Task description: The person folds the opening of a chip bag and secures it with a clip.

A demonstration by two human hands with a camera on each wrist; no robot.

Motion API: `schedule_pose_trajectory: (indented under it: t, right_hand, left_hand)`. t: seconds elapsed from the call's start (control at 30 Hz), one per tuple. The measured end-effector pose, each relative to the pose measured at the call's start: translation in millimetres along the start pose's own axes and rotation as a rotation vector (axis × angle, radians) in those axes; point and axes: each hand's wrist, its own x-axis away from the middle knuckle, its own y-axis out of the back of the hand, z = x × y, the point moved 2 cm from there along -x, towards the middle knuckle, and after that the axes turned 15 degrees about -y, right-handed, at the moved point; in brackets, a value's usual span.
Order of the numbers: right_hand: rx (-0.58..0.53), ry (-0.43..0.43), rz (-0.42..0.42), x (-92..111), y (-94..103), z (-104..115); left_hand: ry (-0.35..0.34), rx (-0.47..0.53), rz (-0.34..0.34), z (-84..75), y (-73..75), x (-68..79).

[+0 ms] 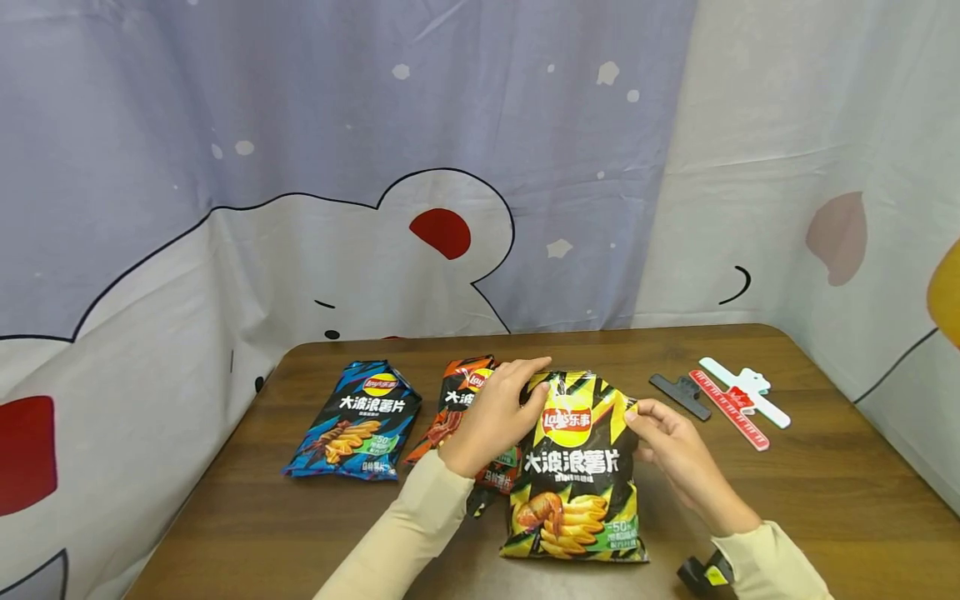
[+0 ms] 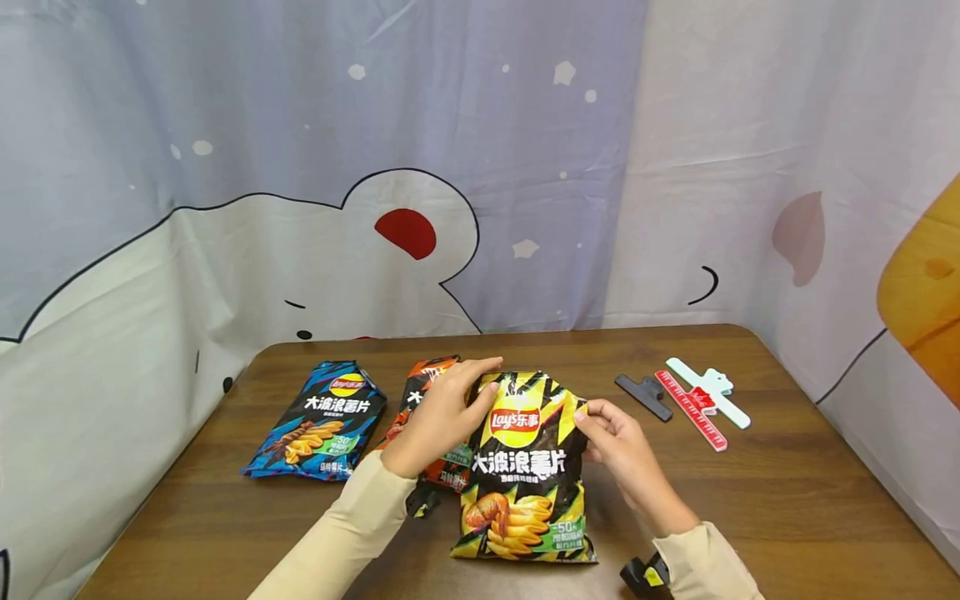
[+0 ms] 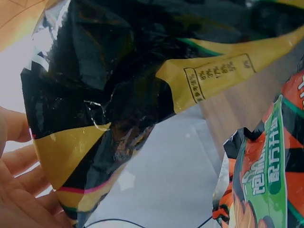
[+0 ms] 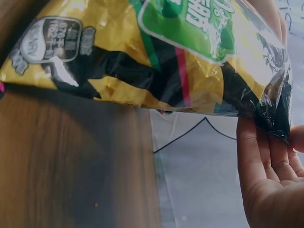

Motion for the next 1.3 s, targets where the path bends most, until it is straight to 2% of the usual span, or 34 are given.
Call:
schedule_pose_trajectory:
  t: [0.33,0.63,0.93,1.3]
  right_hand:
    - [0.041,-0.015,0.008,-2,-16.6,2]
    - [0.081,-0.044,-0.001,-6,-28.8,3]
    - [0.101,-0.039,0.035,-7,-40.2,2]
    - [0.116,-0.006,0.079,-8,-48.8,3]
  left_hand:
    - [-0.033,-0.002,-0.035,2.5,6.7,4.6]
    - [0.007,-0.008,-0.017,7.3,12.6,8.3]
    - [0.066,0.032,0.019,12.5,19.7,10.5]
    - [0.044,0.040,-0.014,15.7,25.3,16.5]
